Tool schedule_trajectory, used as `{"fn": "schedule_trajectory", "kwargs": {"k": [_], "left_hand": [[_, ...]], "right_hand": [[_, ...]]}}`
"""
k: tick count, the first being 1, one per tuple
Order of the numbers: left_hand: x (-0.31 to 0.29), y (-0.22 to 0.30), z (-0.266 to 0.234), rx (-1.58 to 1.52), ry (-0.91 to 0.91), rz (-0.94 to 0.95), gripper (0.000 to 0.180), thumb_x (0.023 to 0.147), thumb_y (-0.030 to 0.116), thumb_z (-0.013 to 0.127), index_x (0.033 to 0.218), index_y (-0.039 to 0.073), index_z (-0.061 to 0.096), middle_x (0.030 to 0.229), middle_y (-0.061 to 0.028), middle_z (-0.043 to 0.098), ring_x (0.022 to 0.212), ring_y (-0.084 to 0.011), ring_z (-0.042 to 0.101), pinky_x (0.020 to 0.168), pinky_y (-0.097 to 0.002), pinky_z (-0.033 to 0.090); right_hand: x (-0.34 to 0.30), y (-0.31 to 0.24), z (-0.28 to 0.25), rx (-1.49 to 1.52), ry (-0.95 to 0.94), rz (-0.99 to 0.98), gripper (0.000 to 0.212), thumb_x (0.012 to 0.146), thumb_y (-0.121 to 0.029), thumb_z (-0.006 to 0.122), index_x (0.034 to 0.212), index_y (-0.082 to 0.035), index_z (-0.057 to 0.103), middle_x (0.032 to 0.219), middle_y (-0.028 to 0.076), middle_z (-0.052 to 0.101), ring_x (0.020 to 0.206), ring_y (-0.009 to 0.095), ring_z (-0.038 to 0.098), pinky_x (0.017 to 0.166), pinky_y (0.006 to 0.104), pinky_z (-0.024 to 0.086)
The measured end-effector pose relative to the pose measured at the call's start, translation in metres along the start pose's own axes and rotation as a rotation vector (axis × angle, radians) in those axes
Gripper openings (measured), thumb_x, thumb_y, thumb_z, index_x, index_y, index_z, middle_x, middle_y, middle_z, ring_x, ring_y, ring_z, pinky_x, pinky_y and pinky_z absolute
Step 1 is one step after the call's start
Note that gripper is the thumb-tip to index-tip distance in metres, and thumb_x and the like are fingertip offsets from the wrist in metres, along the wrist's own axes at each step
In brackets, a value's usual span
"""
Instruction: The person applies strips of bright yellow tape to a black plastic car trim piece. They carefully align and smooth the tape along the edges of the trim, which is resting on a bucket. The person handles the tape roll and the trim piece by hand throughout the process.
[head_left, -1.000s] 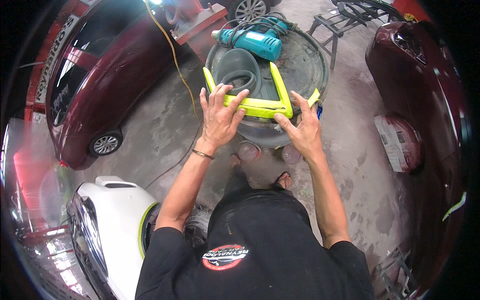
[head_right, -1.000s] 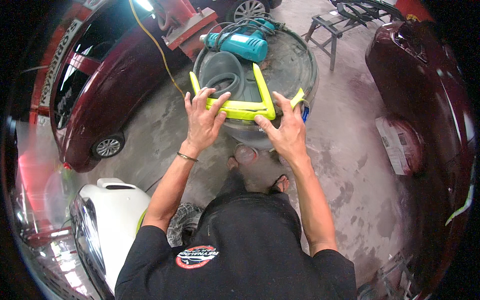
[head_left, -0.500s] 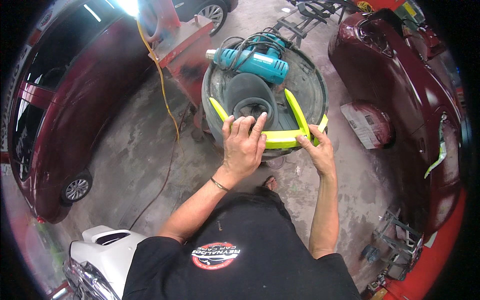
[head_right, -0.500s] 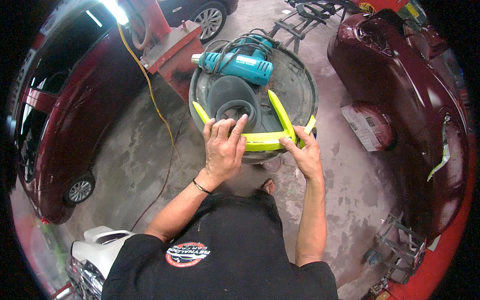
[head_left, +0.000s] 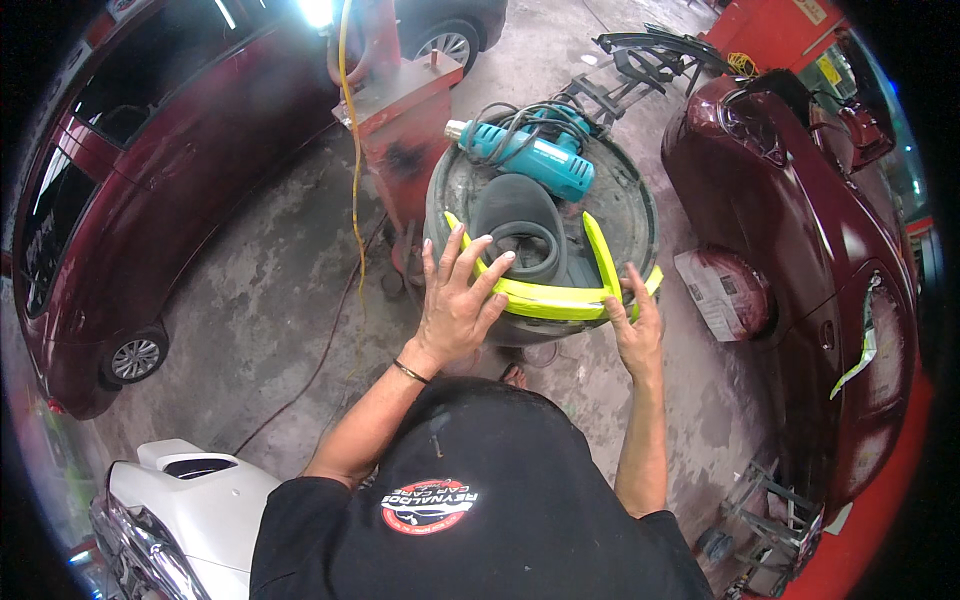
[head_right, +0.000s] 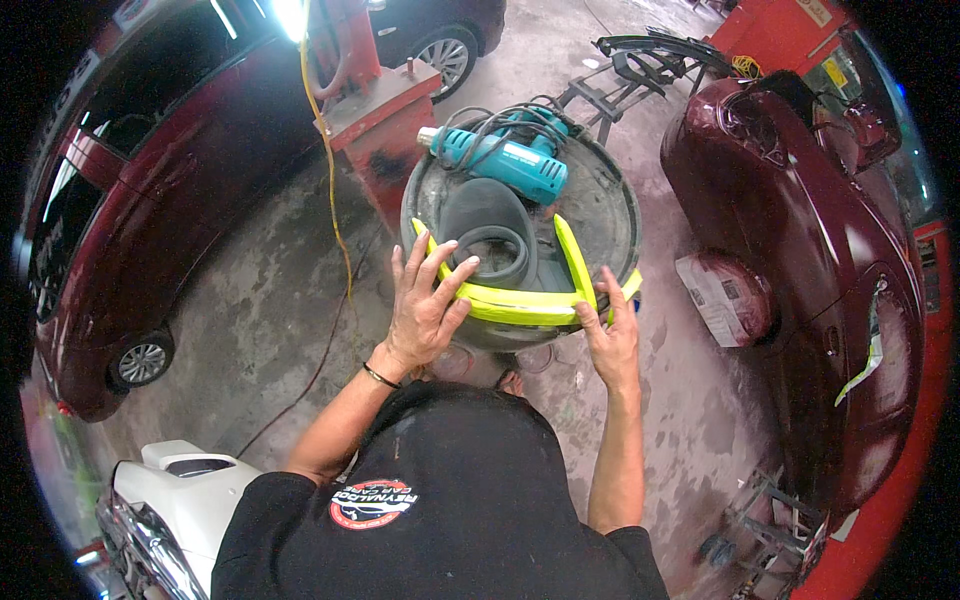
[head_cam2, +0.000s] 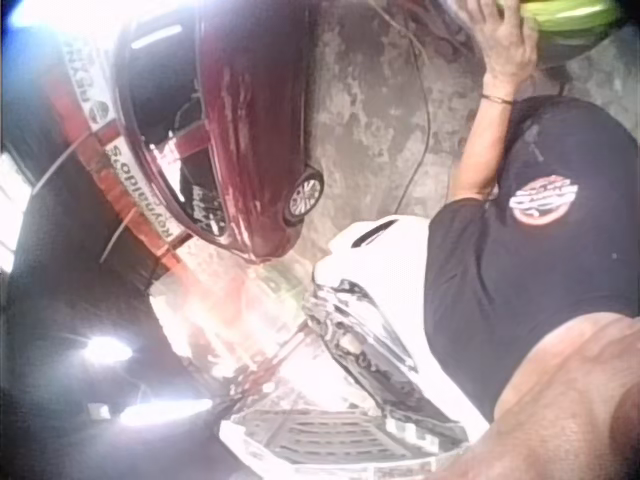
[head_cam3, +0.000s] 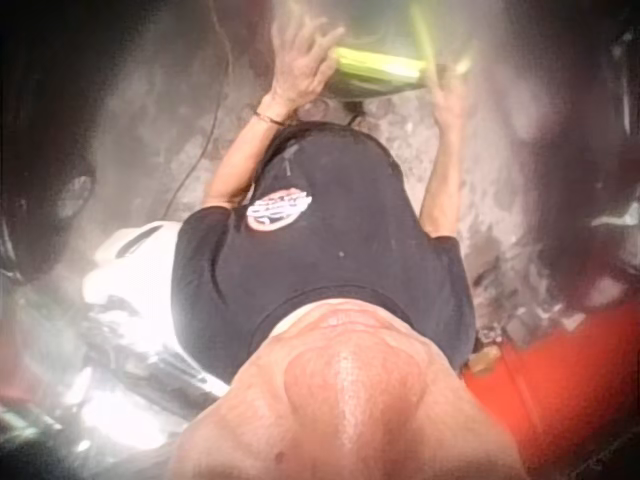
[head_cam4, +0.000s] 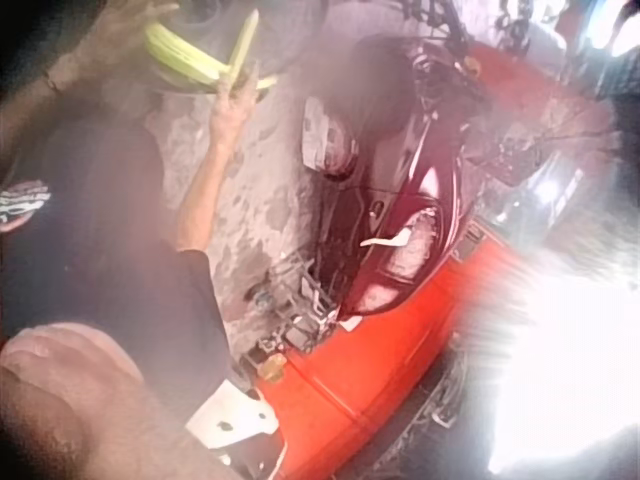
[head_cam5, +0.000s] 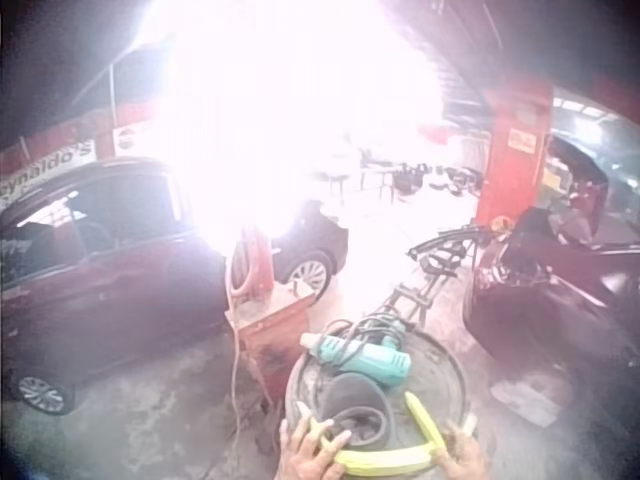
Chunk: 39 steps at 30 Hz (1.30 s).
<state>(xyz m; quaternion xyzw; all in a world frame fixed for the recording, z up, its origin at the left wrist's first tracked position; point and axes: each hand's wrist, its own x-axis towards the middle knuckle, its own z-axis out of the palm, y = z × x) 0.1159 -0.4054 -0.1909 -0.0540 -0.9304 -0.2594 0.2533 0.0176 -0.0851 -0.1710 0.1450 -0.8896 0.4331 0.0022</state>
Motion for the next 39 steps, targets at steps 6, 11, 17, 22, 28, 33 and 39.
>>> {"fn": "schedule_trajectory", "kwargs": {"k": [6, 11, 17, 22, 28, 33, 39], "left_hand": [[0.001, 0.016, -0.006, -0.342, 0.327, -0.294, 0.042, 0.113, 0.018, 0.061, 0.153, 0.004, 0.067, 0.156, -0.0206, 0.061, 0.160, -0.0434, 0.045, 0.134, -0.0568, 0.031], [-0.012, 0.057, -0.045, -0.920, 0.105, -0.617, 0.018, 0.119, 0.017, 0.064, 0.118, 0.003, 0.074, 0.107, 0.0005, 0.076, 0.104, -0.0081, 0.066, 0.098, -0.0283, 0.052], [0.000, 0.099, -0.060, -1.181, -0.170, -0.604, 0.025, 0.121, 0.022, 0.061, 0.128, 0.000, 0.070, 0.120, -0.0033, 0.074, 0.116, -0.0108, 0.069, 0.100, -0.0300, 0.059], [0.000, 0.104, -0.053, -1.179, -0.247, -0.594, 0.016, 0.117, 0.016, 0.068, 0.124, 0.001, 0.069, 0.114, -0.0015, 0.071, 0.107, -0.0083, 0.065, 0.091, -0.0284, 0.056], [-0.021, 0.095, -0.052, -0.857, -0.242, -0.584, 0.013, 0.112, 0.014, 0.075, 0.111, 0.001, 0.072, 0.102, 0.0018, 0.072, 0.094, -0.0063, 0.064, 0.086, -0.0268, 0.054], [-0.027, 0.088, -0.037, -0.892, -0.086, -0.713, 0.017, 0.109, 0.015, 0.078, 0.107, -0.001, 0.073, 0.095, -0.0014, 0.074, 0.089, -0.0076, 0.067, 0.080, -0.0282, 0.055], [0.003, 0.057, -0.022, -0.671, 0.034, -0.651, 0.018, 0.110, 0.013, 0.077, 0.100, -0.001, 0.072, 0.091, 0.0013, 0.073, 0.083, -0.0058, 0.064, 0.075, -0.0274, 0.053]], "right_hand": [[-0.026, -0.058, -0.044, 0.232, 0.043, 0.001, 0.088, 0.106, -0.010, 0.068, 0.183, -0.009, 0.025, 0.119, 0.008, 0.076, 0.092, 0.015, 0.069, 0.083, 0.0336, 0.059], [-0.054, -0.101, -0.051, 0.529, -0.286, 0.017, 0.096, 0.096, -0.005, 0.066, 0.182, -0.004, 0.022, 0.111, 0.010, 0.076, 0.080, 0.010, 0.066, 0.072, 0.0271, 0.054], [-0.054, -0.118, -0.046, 0.488, -0.500, -0.040, 0.091, 0.098, -0.005, 0.068, 0.180, -0.002, 0.027, 0.113, 0.017, 0.083, 0.102, 0.021, 0.078, 0.098, 0.0356, 0.056], [-0.054, -0.115, -0.040, 0.401, -0.566, -0.147, 0.089, 0.100, -0.008, 0.072, 0.178, -0.004, 0.030, 0.110, 0.020, 0.083, 0.104, 0.026, 0.081, 0.101, 0.0375, 0.056], [-0.042, -0.107, -0.043, 0.194, -0.620, -0.161, 0.051, 0.095, -0.013, 0.081, 0.143, -0.001, 0.069, 0.095, 0.011, 0.081, 0.084, 0.022, 0.075, 0.092, 0.0337, 0.056], [-0.021, -0.103, -0.048, 0.414, -0.582, -0.171, 0.019, 0.094, -0.016, 0.083, 0.102, 0.002, 0.081, 0.084, 0.009, 0.078, 0.070, 0.019, 0.070, 0.071, 0.0301, 0.054], [-0.001, -0.115, -0.024, -0.108, -0.268, -0.172, 0.027, 0.100, -0.027, 0.081, 0.101, 0.000, 0.083, 0.080, 0.023, 0.077, 0.072, 0.036, 0.080, 0.069, 0.0460, 0.061]]}}
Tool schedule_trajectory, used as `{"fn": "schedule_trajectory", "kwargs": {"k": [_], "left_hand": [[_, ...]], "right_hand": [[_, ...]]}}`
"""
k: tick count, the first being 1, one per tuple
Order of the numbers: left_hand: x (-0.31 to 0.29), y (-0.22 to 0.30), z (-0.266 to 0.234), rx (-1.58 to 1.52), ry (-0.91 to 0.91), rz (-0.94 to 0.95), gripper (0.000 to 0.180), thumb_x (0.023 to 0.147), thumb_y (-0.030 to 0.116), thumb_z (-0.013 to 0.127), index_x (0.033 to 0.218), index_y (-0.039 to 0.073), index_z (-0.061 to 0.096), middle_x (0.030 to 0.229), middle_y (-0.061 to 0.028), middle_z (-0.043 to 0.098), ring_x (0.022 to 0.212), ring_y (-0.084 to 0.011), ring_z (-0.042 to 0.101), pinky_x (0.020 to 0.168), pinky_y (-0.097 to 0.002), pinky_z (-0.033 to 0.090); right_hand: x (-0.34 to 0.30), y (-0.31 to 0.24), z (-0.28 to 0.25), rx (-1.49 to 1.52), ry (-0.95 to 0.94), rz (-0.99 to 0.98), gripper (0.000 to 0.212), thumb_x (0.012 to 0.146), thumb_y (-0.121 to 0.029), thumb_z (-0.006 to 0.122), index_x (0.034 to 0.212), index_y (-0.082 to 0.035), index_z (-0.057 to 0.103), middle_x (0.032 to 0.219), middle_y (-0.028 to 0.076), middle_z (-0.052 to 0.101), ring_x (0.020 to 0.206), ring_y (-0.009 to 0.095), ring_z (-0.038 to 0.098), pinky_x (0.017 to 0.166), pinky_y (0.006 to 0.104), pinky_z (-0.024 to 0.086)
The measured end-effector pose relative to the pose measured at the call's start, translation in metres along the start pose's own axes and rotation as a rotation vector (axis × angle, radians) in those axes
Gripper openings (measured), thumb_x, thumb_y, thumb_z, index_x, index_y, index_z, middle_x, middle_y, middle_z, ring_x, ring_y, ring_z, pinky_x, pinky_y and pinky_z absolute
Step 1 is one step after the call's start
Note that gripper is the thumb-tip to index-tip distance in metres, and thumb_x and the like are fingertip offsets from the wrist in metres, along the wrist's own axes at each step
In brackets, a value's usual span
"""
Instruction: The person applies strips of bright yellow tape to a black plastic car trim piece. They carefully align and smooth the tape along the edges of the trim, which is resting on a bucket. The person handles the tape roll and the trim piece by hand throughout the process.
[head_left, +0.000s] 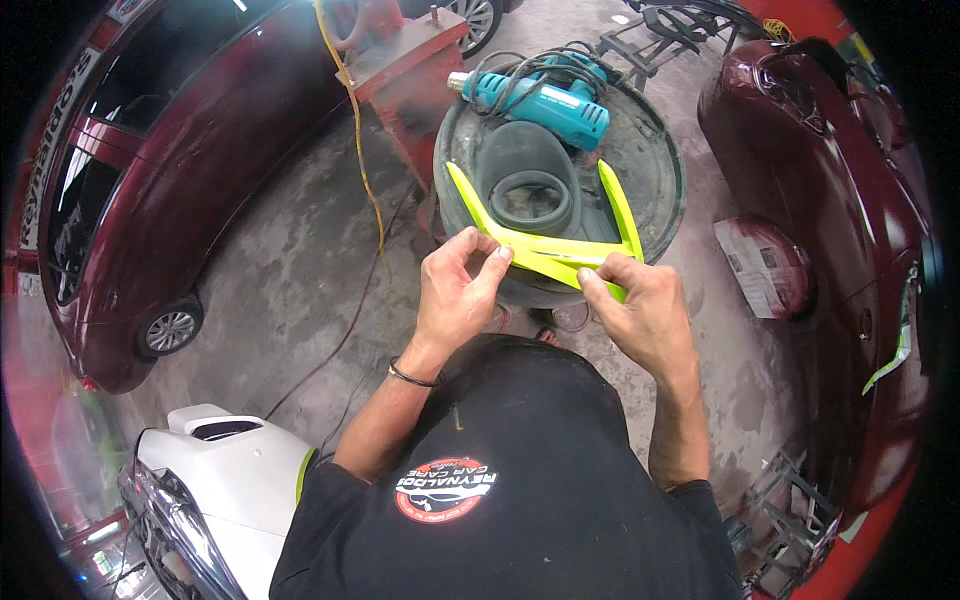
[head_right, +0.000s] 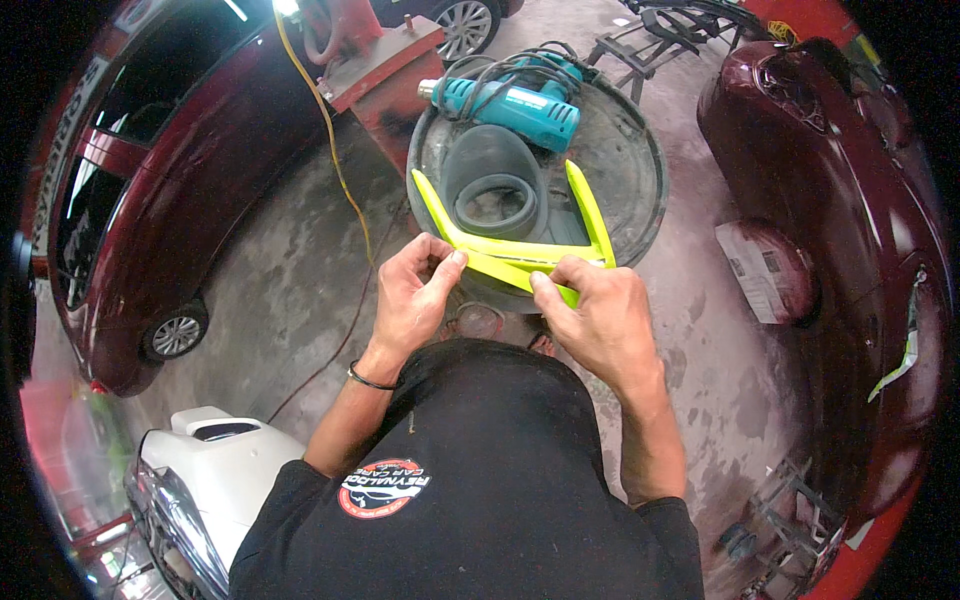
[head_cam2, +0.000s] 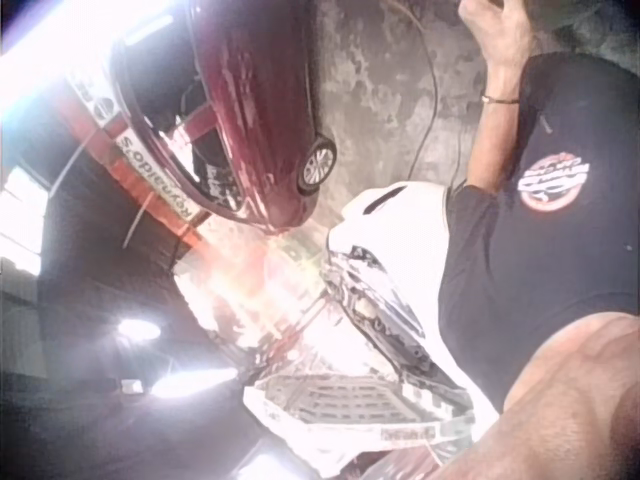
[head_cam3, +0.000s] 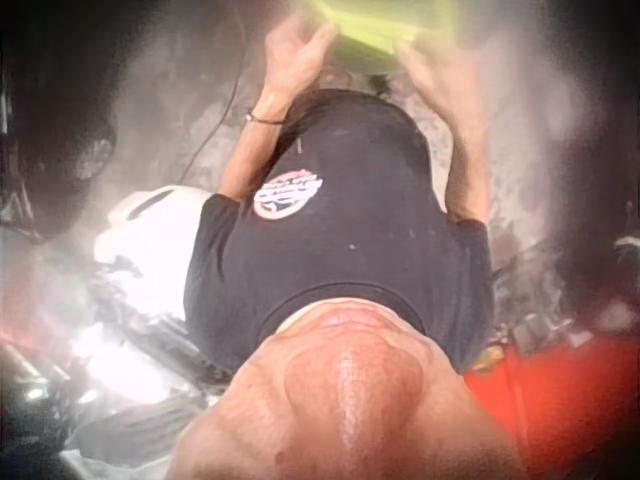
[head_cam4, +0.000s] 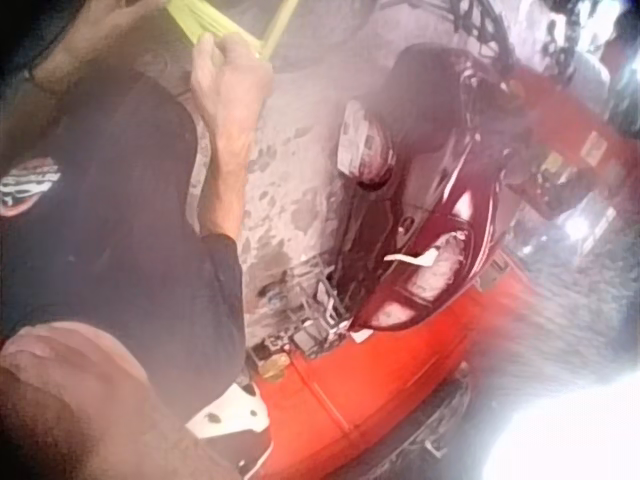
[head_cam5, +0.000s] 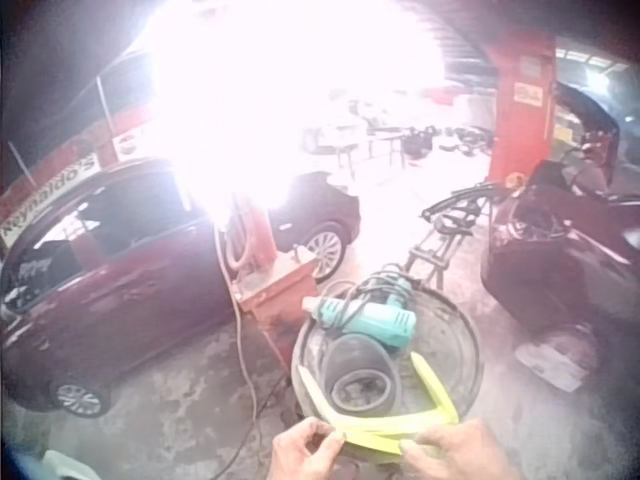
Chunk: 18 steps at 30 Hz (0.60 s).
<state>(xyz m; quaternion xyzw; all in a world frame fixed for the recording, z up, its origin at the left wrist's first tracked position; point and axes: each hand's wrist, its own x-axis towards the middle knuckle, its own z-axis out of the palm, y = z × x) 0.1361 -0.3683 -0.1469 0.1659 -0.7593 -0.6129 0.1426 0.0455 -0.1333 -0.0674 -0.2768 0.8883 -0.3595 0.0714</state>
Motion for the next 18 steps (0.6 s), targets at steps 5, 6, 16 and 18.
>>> {"fn": "schedule_trajectory", "kwargs": {"k": [5, 6, 16, 18], "left_hand": [[0.008, -0.004, 0.005, 0.226, 0.108, 0.145, 0.018, 0.106, 0.012, 0.080, 0.097, -0.001, 0.071, 0.086, -0.0047, 0.072, 0.075, -0.0094, 0.064, 0.070, -0.0307, 0.052], [0.008, -0.004, 0.005, 0.261, 0.119, 0.171, 0.018, 0.105, 0.011, 0.080, 0.096, -0.001, 0.071, 0.085, -0.0062, 0.071, 0.074, -0.0111, 0.064, 0.069, -0.0315, 0.052], [0.010, -0.001, 0.007, 0.448, 0.161, 0.261, 0.022, 0.101, 0.015, 0.082, 0.093, 0.000, 0.069, 0.081, -0.0122, 0.065, 0.067, -0.0264, 0.064, 0.065, -0.0402, 0.051], [0.010, 0.000, 0.007, 0.472, 0.153, 0.237, 0.024, 0.102, 0.019, 0.082, 0.092, 0.001, 0.068, 0.077, -0.0121, 0.065, 0.065, -0.0277, 0.063, 0.065, -0.0415, 0.050]], "right_hand": [[0.008, -0.013, 0.023, -0.299, 0.062, 0.023, 0.034, 0.097, -0.038, 0.084, 0.097, -0.004, 0.083, 0.082, 0.021, 0.079, 0.077, 0.040, 0.080, 0.072, 0.0508, 0.063], [0.010, -0.012, 0.025, -0.325, 0.065, 0.016, 0.035, 0.097, -0.039, 0.084, 0.097, -0.004, 0.083, 0.081, 0.020, 0.079, 0.077, 0.040, 0.080, 0.072, 0.0509, 0.063], [0.033, -0.024, 0.022, -0.497, -0.029, 0.033, 0.037, 0.092, -0.041, 0.086, 0.095, -0.004, 0.085, 0.078, 0.020, 0.079, 0.074, 0.038, 0.080, 0.074, 0.0490, 0.064], [0.035, -0.022, 0.024, -0.524, -0.033, 0.027, 0.036, 0.092, -0.041, 0.085, 0.096, -0.004, 0.086, 0.079, 0.020, 0.079, 0.075, 0.038, 0.080, 0.075, 0.0490, 0.064]]}}
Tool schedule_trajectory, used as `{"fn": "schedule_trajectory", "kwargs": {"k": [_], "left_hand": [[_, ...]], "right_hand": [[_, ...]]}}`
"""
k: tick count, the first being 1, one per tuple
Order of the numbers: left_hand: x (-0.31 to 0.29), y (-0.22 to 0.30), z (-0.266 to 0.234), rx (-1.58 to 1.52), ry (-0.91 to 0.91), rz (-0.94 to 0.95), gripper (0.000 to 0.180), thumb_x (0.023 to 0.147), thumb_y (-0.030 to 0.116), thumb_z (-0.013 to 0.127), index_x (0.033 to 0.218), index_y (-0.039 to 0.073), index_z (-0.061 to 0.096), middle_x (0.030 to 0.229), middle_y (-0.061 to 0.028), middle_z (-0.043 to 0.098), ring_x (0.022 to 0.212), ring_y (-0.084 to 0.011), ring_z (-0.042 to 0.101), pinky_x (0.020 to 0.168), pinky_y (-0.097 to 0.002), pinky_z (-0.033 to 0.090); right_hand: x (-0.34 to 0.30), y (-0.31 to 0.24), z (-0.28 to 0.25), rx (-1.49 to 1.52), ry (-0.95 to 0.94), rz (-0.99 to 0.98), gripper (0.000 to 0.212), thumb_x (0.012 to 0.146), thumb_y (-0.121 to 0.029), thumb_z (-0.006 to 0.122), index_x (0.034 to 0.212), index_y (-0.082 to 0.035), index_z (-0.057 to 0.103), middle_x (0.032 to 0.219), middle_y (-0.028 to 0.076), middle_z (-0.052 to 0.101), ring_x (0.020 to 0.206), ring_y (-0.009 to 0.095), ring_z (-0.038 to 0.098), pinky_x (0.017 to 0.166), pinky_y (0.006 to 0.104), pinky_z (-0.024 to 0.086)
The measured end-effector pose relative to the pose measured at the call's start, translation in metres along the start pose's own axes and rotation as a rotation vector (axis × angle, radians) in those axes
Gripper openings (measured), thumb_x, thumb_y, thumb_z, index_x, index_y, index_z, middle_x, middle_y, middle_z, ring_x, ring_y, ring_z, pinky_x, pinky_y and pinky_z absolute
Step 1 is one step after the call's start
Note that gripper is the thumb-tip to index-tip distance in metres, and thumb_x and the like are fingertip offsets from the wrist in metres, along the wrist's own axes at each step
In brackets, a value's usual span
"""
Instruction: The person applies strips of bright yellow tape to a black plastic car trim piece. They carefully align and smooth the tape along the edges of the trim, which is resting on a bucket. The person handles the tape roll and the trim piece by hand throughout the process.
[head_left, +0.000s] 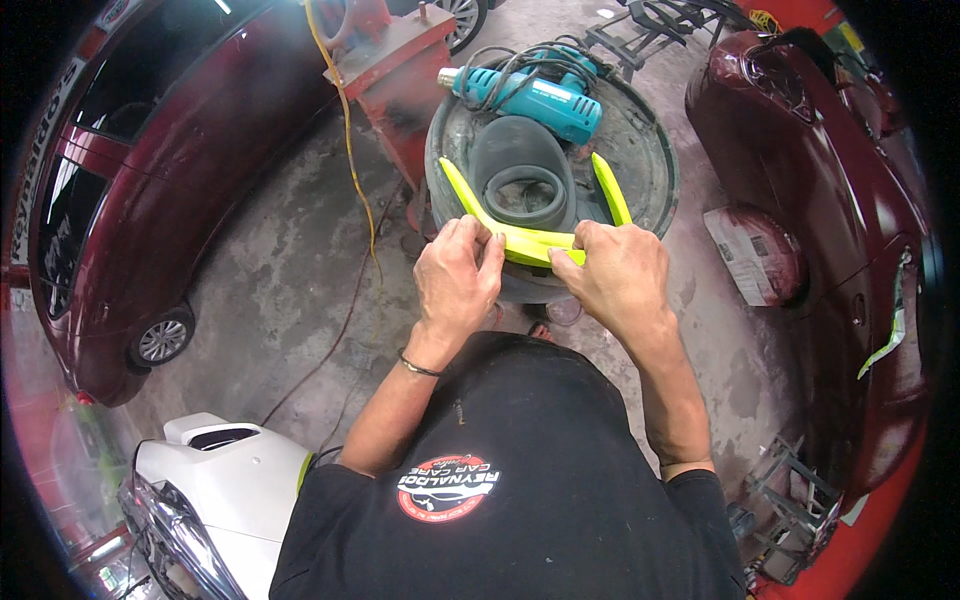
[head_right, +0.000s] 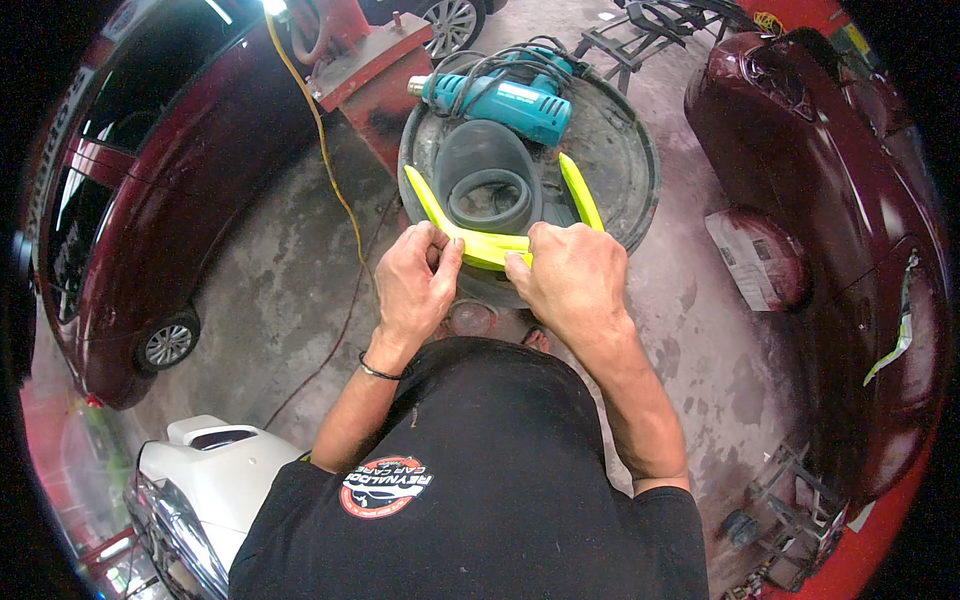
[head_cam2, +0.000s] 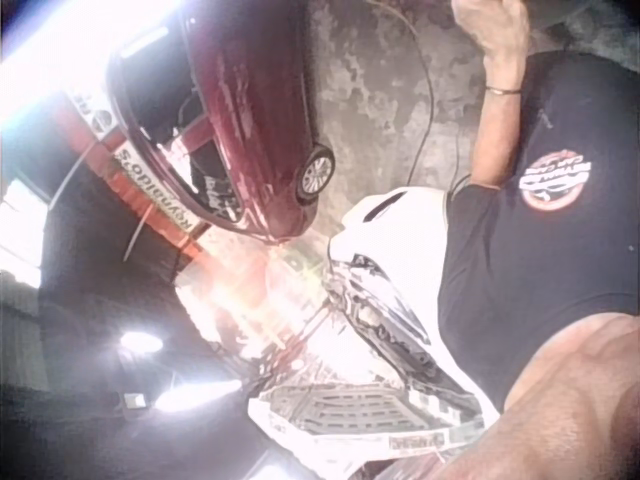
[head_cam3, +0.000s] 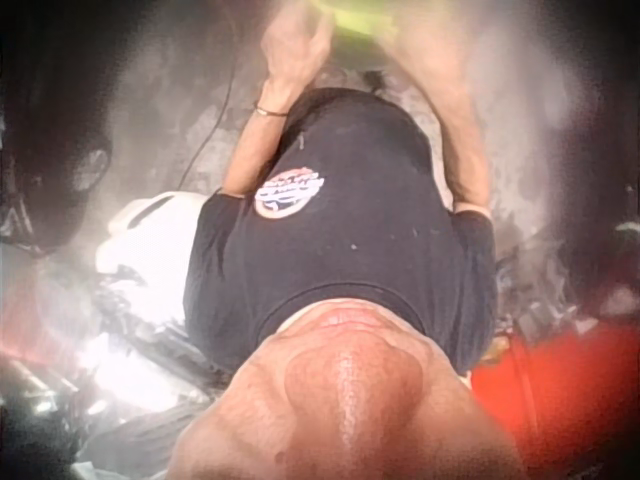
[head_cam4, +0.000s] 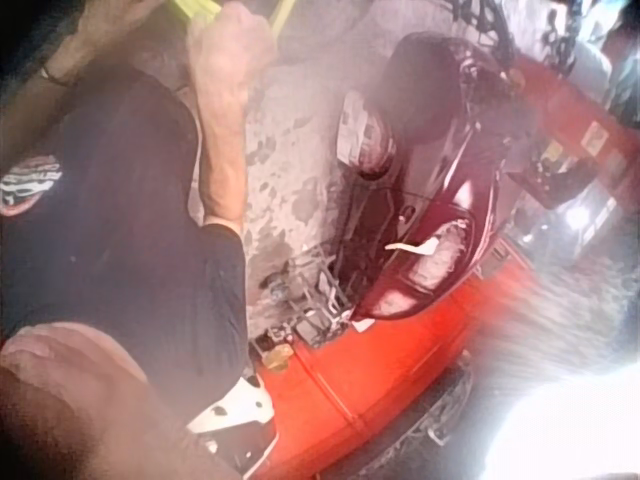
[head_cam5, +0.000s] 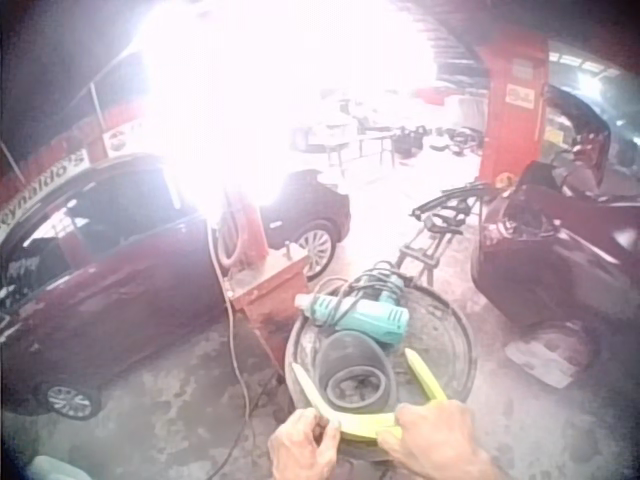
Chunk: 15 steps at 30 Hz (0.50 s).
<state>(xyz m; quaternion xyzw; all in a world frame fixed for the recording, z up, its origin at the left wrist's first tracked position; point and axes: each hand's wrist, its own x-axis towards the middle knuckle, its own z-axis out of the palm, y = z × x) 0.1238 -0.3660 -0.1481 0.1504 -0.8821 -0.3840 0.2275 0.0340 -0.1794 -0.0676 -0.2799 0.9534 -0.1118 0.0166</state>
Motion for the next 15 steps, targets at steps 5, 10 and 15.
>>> {"fn": "schedule_trajectory", "kwargs": {"k": [5, 10, 15], "left_hand": [[0.002, -0.011, 0.002, 0.001, -0.115, -0.157, 0.033, 0.106, 0.028, 0.080, 0.091, 0.001, 0.069, 0.073, -0.0136, 0.067, 0.063, -0.0298, 0.065, 0.064, -0.0449, 0.050], [0.008, -0.035, -0.008, 0.037, -0.005, -0.133, 0.033, 0.110, 0.029, 0.076, 0.095, -0.001, 0.071, 0.079, -0.0160, 0.071, 0.070, -0.0342, 0.069, 0.067, -0.0445, 0.052], [0.018, -0.032, -0.022, 0.051, 0.096, 0.314, 0.016, 0.102, 0.022, 0.081, 0.105, 0.006, 0.078, 0.105, -0.0105, 0.076, 0.109, -0.0349, 0.072, 0.101, -0.0485, 0.050]], "right_hand": [[0.002, -0.004, 0.001, -0.025, 0.000, -0.012, 0.036, 0.091, -0.040, 0.086, 0.097, -0.004, 0.087, 0.081, 0.020, 0.080, 0.078, 0.038, 0.081, 0.078, 0.0494, 0.065], [0.004, 0.001, 0.003, 0.007, -0.007, 0.008, 0.037, 0.092, -0.040, 0.086, 0.097, -0.004, 0.087, 0.087, 0.019, 0.082, 0.084, 0.038, 0.082, 0.084, 0.0496, 0.064], [0.007, 0.002, 0.002, 0.026, -0.025, 0.016, 0.038, 0.092, -0.040, 0.085, 0.098, -0.003, 0.087, 0.090, 0.020, 0.083, 0.086, 0.038, 0.082, 0.086, 0.0499, 0.064]]}}
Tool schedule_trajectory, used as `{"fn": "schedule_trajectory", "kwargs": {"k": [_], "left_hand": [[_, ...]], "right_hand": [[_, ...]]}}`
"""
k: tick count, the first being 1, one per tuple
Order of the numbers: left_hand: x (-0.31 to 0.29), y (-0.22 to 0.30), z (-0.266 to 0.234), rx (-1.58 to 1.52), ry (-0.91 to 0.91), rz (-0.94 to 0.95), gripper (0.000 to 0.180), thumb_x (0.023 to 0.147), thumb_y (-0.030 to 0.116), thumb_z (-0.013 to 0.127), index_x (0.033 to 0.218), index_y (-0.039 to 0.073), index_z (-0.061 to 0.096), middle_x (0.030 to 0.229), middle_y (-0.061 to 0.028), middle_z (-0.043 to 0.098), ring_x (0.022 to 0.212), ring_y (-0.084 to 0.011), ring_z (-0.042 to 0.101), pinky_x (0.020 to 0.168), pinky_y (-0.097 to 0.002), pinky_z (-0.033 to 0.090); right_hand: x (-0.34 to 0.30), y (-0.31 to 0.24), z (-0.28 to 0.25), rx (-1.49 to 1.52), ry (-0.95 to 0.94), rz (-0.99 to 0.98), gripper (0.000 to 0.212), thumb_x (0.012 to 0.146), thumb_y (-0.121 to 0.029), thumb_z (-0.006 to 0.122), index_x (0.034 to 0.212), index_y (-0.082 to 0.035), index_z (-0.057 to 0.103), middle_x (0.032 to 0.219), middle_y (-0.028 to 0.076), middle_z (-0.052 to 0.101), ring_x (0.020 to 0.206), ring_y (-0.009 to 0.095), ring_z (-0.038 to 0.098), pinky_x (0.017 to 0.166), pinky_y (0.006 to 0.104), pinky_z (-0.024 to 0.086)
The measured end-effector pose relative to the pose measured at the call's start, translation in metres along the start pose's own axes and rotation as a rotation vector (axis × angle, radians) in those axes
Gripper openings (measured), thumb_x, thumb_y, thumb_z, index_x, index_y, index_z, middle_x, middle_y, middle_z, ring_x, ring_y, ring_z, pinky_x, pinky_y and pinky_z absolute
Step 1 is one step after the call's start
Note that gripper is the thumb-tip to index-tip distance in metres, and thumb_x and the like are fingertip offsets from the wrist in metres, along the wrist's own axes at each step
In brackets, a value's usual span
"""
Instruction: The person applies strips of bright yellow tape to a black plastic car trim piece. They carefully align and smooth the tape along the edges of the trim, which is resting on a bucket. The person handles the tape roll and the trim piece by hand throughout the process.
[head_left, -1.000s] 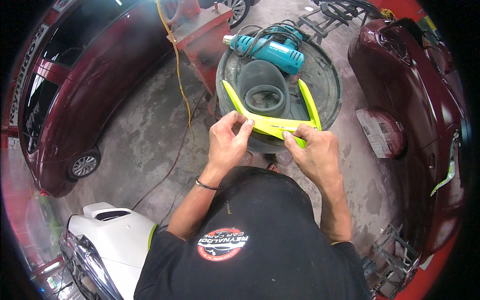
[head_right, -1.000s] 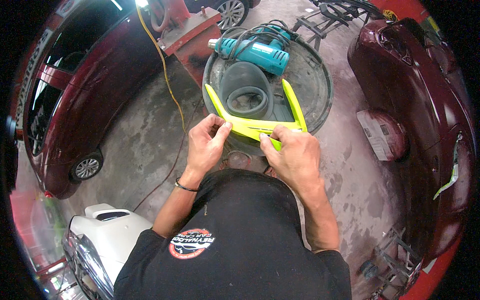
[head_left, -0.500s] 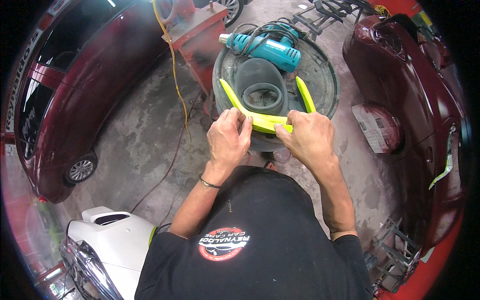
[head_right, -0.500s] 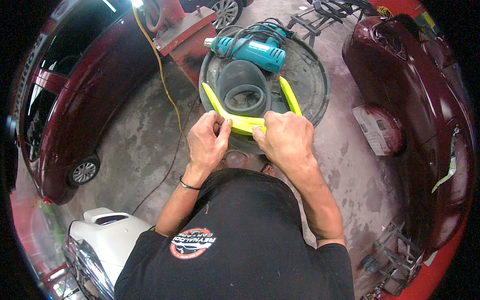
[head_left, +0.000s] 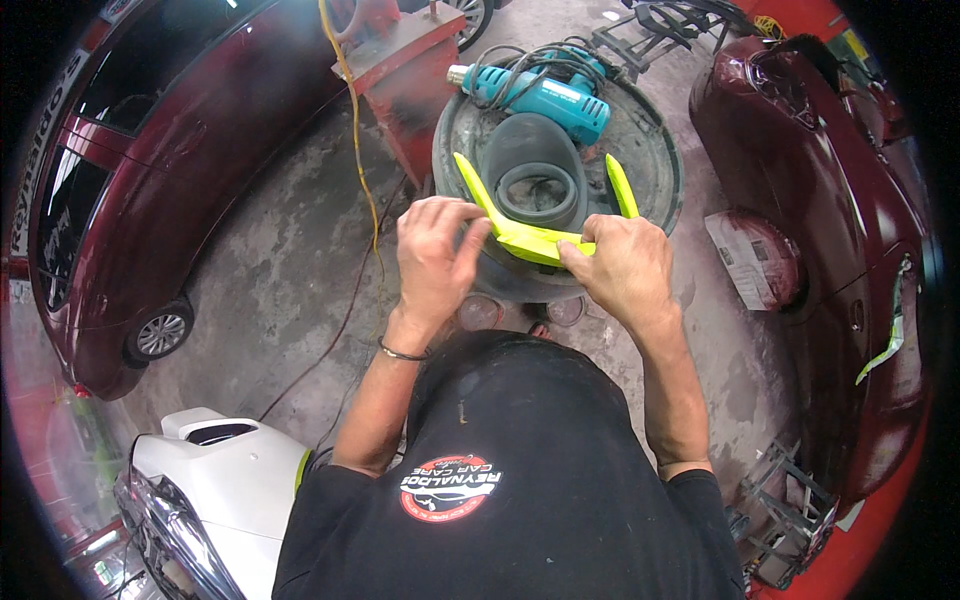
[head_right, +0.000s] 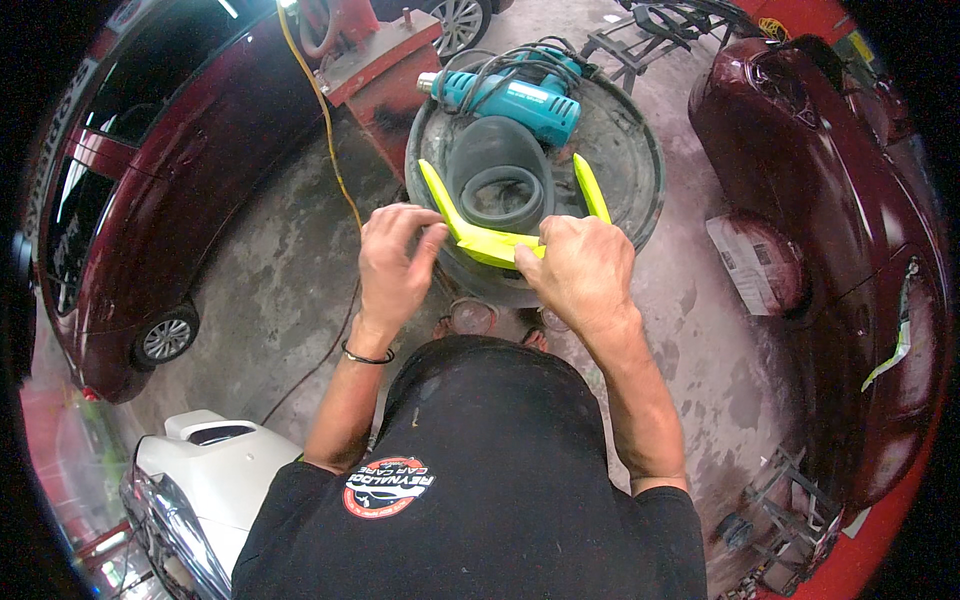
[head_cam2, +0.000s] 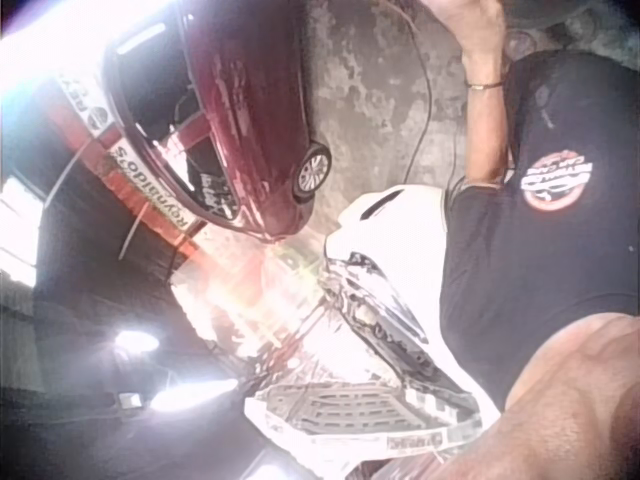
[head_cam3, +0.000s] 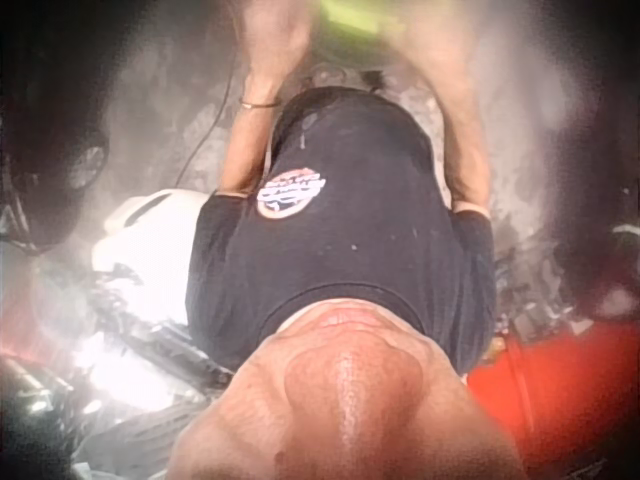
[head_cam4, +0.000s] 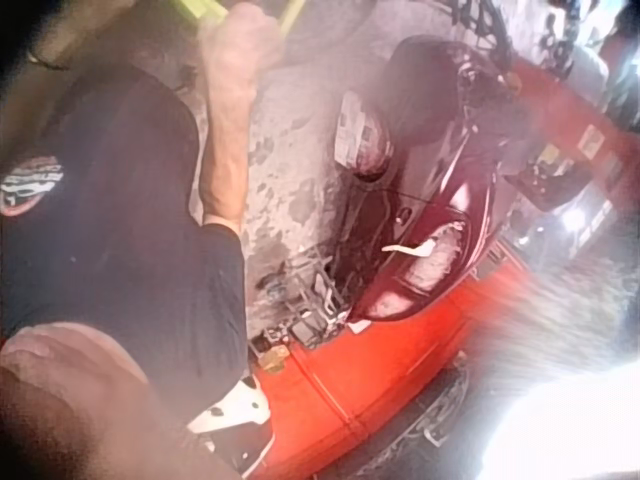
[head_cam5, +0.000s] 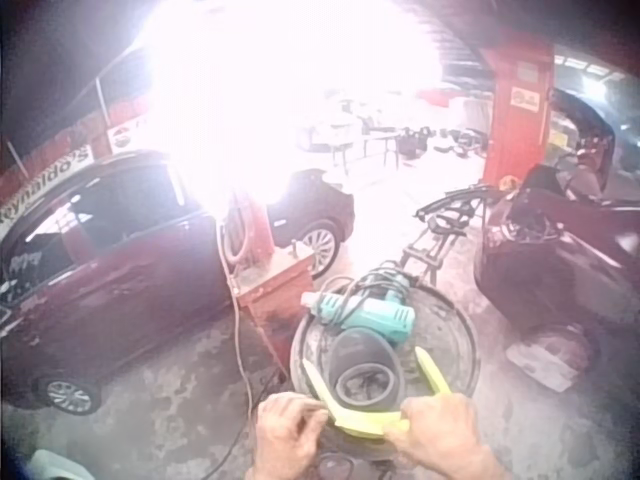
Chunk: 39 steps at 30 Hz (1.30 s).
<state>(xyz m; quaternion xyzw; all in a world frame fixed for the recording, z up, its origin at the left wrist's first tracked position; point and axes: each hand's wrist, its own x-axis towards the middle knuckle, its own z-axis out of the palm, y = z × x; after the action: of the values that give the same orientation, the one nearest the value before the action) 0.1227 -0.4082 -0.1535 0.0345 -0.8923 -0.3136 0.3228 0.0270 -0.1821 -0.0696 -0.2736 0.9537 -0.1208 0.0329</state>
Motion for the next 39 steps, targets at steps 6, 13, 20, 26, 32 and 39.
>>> {"fn": "schedule_trajectory", "kwargs": {"k": [6, 13, 20, 26, 32, 39], "left_hand": [[0.012, -0.001, 0.025, 0.069, -0.282, 0.071, 0.058, 0.102, 0.046, 0.082, 0.152, 0.018, 0.069, 0.173, -0.0183, 0.046, 0.169, -0.0499, 0.027, 0.126, -0.0804, 0.023], [0.008, -0.006, 0.039, 0.072, -0.388, -0.060, 0.073, 0.105, 0.055, 0.076, 0.165, 0.017, 0.058, 0.184, -0.0235, 0.029, 0.174, -0.0517, 0.011, 0.126, -0.0887, 0.013], [0.007, -0.005, 0.041, 0.081, -0.377, -0.069, 0.072, 0.104, 0.052, 0.078, 0.164, 0.015, 0.060, 0.184, -0.0220, 0.032, 0.175, -0.0483, 0.011, 0.126, -0.0890, 0.014], [-0.002, -0.004, 0.044, 0.094, -0.333, -0.111, 0.070, 0.107, 0.048, 0.075, 0.166, 0.015, 0.057, 0.184, -0.0188, 0.033, 0.175, -0.0491, 0.014, 0.126, -0.0884, 0.015], [-0.007, 0.000, 0.047, 0.101, -0.284, -0.133, 0.068, 0.109, 0.045, 0.073, 0.166, 0.013, 0.055, 0.183, -0.0162, 0.037, 0.174, -0.0496, 0.017, 0.127, -0.0865, 0.016], [-0.011, 0.006, 0.051, 0.121, -0.187, 0.017, 0.053, 0.111, 0.024, 0.070, 0.161, 0.010, 0.058, 0.171, -0.0122, 0.055, 0.170, -0.0443, 0.033, 0.131, -0.0805, 0.017]], "right_hand": [[0.002, 0.003, 0.006, -0.012, 0.011, 0.036, 0.040, 0.092, -0.041, 0.083, 0.097, -0.002, 0.087, 0.087, 0.021, 0.082, 0.084, 0.039, 0.083, 0.083, 0.0507, 0.065], [-0.004, 0.007, -0.004, 0.260, -0.024, -0.022, 0.043, 0.097, -0.043, 0.083, 0.095, 0.000, 0.085, 0.075, 0.015, 0.078, 0.071, 0.028, 0.077, 0.073, 0.0425, 0.059], [0.004, 0.034, -0.035, 0.909, -0.231, -0.084, 0.040, 0.108, -0.032, 0.077, 0.087, 0.002, 0.077, 0.071, -0.004, 0.059, 0.072, 0.005, 0.050, 0.062, 0.0297, 0.042], [-0.004, 0.062, -0.047, 0.133, -0.064, -0.011, 0.039, 0.094, -0.039, 0.087, 0.097, -0.001, 0.088, 0.079, 0.023, 0.077, 0.072, 0.036, 0.078, 0.074, 0.0465, 0.060], [-0.021, 0.055, -0.029, -0.130, -0.034, 0.067, 0.040, 0.095, -0.045, 0.087, 0.099, -0.005, 0.090, 0.078, 0.019, 0.078, 0.074, 0.036, 0.078, 0.075, 0.0486, 0.061], [-0.021, 0.050, -0.018, -0.231, 0.008, -0.013, 0.033, 0.092, -0.038, 0.085, 0.094, -0.005, 0.087, 0.081, 0.017, 0.080, 0.077, 0.037, 0.081, 0.073, 0.0504, 0.064]]}}
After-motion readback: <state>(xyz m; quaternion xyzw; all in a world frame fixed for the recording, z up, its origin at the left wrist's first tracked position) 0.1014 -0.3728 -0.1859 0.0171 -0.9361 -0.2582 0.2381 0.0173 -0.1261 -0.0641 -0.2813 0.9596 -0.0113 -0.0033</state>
